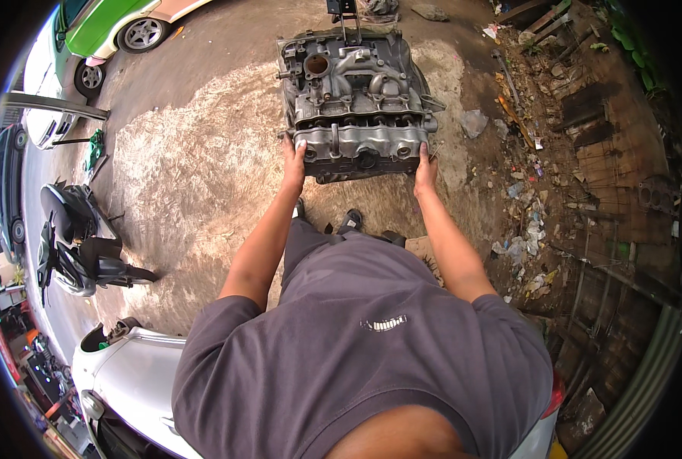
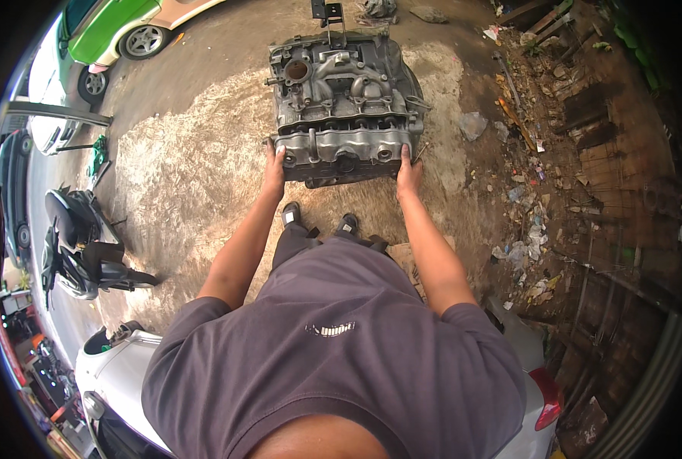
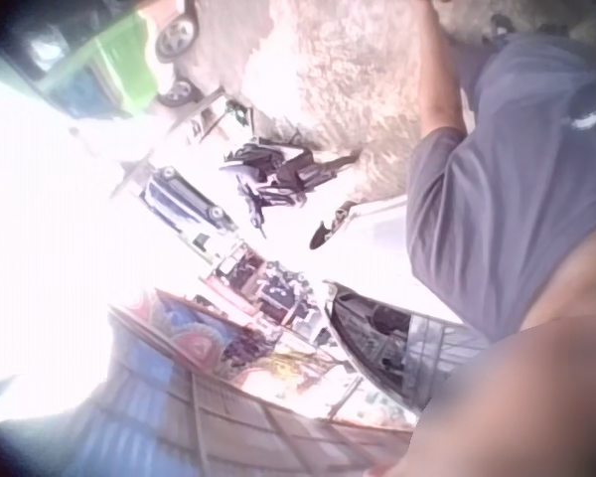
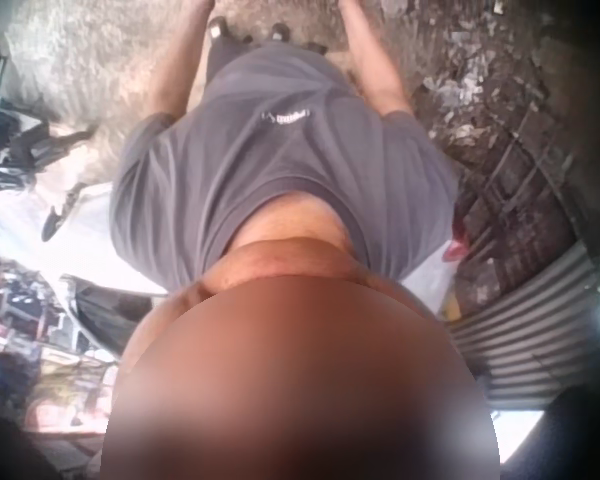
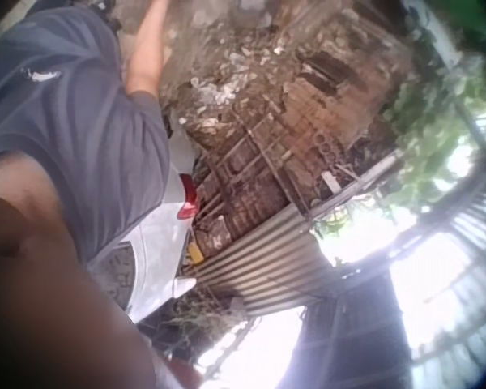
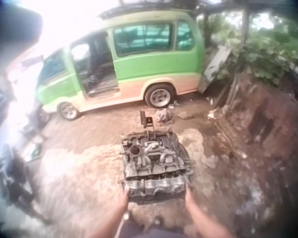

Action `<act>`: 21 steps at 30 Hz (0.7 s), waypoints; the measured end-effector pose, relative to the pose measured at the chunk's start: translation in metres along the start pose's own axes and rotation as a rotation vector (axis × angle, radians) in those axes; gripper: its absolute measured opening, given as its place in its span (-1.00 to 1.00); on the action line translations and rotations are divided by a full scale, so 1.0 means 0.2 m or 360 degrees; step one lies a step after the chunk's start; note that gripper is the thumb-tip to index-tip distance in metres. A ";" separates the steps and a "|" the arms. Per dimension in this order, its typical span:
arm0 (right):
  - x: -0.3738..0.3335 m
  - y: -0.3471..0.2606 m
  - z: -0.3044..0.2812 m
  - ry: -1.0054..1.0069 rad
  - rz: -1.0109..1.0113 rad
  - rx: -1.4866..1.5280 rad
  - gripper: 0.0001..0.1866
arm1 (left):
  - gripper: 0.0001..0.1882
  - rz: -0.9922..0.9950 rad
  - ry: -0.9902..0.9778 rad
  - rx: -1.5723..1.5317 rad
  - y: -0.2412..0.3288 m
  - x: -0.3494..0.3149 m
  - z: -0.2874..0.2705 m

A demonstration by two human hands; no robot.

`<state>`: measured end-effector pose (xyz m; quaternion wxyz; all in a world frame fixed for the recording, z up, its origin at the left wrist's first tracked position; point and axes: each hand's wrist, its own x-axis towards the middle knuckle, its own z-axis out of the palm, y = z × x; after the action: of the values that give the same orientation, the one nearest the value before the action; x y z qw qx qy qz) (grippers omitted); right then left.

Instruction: The person places a cylinder head onto an engine block and then uses a wrench to tighten multiple bolts around the head. The work is performed on the ground in an outdoor area with vehicles nearby.

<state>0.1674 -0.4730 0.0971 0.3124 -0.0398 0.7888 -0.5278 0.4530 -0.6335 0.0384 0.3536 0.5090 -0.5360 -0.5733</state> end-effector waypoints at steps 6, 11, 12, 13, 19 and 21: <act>0.06 0.00 0.04 0.0284 -0.0138 -0.0108 0.14 | -0.12 0.0103 0.0078 0.0085 0.11 0.02 0.03; 0.17 -0.01 0.04 0.0161 -0.0138 -0.0242 0.13 | -0.08 0.0043 0.0116 0.0060 0.21 0.08 0.07; 0.19 -0.01 0.07 0.0183 -0.0170 -0.0229 0.13 | -0.08 0.0038 0.0111 0.0057 0.22 0.09 0.07; 0.20 0.00 0.08 0.0216 -0.0162 -0.0233 0.12 | -0.08 0.0017 0.0106 0.0054 0.22 0.10 0.07; 0.22 -0.02 0.08 0.0127 -0.0159 -0.0217 0.05 | -0.25 0.0200 0.0292 0.0094 0.15 0.12 0.10; 0.19 -0.04 0.07 0.0071 -0.0147 -0.0175 0.03 | -0.30 0.0269 0.0286 0.0138 0.13 0.14 0.09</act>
<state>0.1419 -0.5034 0.0838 0.2675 -0.0814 0.8208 -0.4982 0.4258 -0.6592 0.0559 0.4247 0.5261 -0.5674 -0.4700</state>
